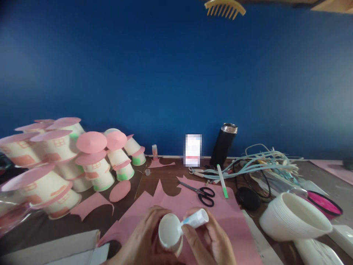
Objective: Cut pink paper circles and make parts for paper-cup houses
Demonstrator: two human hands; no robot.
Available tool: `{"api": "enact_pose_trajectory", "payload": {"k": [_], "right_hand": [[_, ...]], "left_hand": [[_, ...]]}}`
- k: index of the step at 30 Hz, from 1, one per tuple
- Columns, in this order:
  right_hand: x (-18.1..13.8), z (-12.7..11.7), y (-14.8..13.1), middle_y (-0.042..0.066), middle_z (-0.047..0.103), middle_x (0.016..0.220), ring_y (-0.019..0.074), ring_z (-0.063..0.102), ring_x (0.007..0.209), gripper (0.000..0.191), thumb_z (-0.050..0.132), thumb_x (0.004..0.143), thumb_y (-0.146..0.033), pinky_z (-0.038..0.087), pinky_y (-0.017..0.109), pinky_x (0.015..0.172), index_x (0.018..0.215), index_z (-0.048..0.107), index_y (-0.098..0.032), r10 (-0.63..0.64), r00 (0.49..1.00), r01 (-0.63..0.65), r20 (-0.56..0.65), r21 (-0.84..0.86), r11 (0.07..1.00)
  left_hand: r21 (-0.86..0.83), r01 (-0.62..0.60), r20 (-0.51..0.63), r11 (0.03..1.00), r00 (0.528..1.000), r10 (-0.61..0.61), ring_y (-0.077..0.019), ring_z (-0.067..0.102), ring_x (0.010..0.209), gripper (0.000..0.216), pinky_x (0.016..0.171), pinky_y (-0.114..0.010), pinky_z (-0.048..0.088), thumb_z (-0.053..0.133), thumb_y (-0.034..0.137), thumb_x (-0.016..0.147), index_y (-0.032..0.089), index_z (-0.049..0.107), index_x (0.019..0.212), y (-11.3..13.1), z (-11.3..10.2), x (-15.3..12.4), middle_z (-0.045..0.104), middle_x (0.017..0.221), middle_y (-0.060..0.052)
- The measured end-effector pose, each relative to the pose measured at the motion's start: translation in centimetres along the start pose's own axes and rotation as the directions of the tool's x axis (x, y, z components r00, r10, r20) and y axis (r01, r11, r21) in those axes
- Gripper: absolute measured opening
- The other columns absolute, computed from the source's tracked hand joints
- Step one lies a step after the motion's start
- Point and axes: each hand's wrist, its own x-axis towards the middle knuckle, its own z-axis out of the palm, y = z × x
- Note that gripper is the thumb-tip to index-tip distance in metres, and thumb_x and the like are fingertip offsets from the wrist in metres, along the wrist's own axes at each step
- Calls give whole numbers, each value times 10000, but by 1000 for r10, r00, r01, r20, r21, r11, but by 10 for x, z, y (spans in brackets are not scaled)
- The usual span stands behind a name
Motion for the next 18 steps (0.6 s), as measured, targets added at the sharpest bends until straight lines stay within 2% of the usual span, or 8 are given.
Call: {"api": "enact_pose_trajectory", "payload": {"k": [6, 9, 12, 14, 18], "right_hand": [[7, -9, 4, 23, 736, 869, 178, 713, 829, 206, 652, 857, -399, 554, 156, 758, 978, 659, -232, -22, 991, 36, 132, -108, 993], [7, -11, 9, 28, 739, 872, 187, 715, 831, 226, 634, 866, -414, 553, 172, 758, 986, 653, -223, -33, 993, 52, 114, -174, 983], [7, -13, 13, 24, 753, 856, 187, 711, 812, 224, 670, 837, -412, 545, 172, 751, 958, 662, -224, -51, 996, 68, 71, -271, 960], [8, -14, 14, 26, 766, 876, 190, 714, 817, 225, 678, 831, -413, 550, 177, 745, 957, 667, -227, -35, 999, 43, 38, -253, 967], [7, -14, 8, 29, 773, 843, 190, 722, 750, 213, 662, 845, -419, 568, 178, 659, 948, 673, -232, 0, 1000, 1, 7, -101, 995]], "left_hand": [[-27, 48, 21, 998, 999, -48, -288, 550, 1059, 620, 928, -438, 454, 837, 83, 559, 176, 582, 1117, 12, -6, 0, 596, 1115, -85], [-18, 49, -4, 999, 999, -49, -284, 565, 1053, 590, 932, -430, 465, 776, 61, 564, 194, 577, 1104, 10, -3, -1, 607, 1105, -71], [7, -9, -30, 1000, 1000, 10, -284, 580, 1055, 597, 932, -420, 483, 730, 61, 563, 213, 557, 1115, 4, 0, -2, 617, 1112, -66], [22, -38, -44, 999, 998, 39, -287, 584, 1081, 627, 942, -416, 492, 714, 79, 579, 222, 528, 1160, 0, 1, -4, 616, 1152, -75], [28, -58, -87, 998, 994, 60, -271, 596, 1111, 639, 961, -407, 502, 688, 132, 664, 245, 463, 1251, -3, 2, -9, 607, 1215, -81]]}}
